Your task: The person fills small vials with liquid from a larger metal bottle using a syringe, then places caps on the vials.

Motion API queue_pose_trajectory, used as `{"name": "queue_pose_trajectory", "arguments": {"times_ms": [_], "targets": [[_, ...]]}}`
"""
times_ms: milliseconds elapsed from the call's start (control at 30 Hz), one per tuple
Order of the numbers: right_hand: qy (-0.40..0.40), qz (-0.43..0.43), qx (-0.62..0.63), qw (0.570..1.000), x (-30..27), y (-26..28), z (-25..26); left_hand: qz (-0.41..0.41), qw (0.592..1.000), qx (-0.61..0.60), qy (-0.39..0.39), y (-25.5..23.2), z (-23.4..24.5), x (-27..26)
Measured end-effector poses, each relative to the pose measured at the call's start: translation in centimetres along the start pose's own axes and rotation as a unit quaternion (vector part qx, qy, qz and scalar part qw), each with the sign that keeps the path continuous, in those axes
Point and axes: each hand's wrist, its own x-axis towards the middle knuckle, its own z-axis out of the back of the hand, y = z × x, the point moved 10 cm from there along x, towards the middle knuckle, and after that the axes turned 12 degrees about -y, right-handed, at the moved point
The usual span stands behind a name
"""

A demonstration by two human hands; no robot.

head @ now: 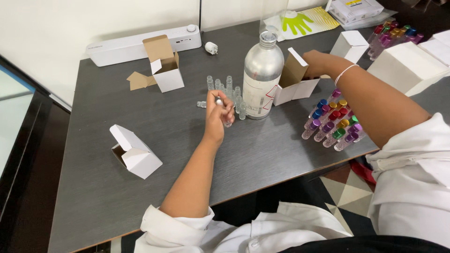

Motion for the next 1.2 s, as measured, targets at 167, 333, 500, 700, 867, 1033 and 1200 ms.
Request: {"name": "queue_pose_trajectory", "arguments": {"times_ms": [167,333,500,700,867,1033,1200], "targets": [[-0.020,0.007,-0.072,0.997,0.2,0.4,-0.5,-0.051,0.997,0.056,-0.019,0.6,0.3,0.5],[-0.060,-0.013,0.010,0.998,0.2,0.4,0.5,-0.090,0.992,0.082,-0.011,-0.3,0.0,0.3],[-0.083,0.023,-0.087,0.993,3.0,-2.4,-1.1,-0.078,0.990,0.116,0.030,-1.7,-1.7,-1.1],[-0.039,-0.008,0.185,0.982,-2.9,0.3,3.8,0.018,0.995,0.101,-0.018,-3.0,-2.3,-2.2],[-0.081,-0.048,0.205,0.974,-6.4,0.7,8.4,-0.004,0.994,0.104,-0.016,-2.8,-1.9,-1.9],[-0.186,-0.081,0.272,0.941,-12.1,3.3,14.8,-0.006,0.996,0.091,-0.013,-1.9,-1.4,-1.5],[-0.140,0.144,0.649,0.734,-15.7,10.2,16.8,-0.001,0.998,0.068,-0.010,-2.2,-1.7,-1.8]]}}
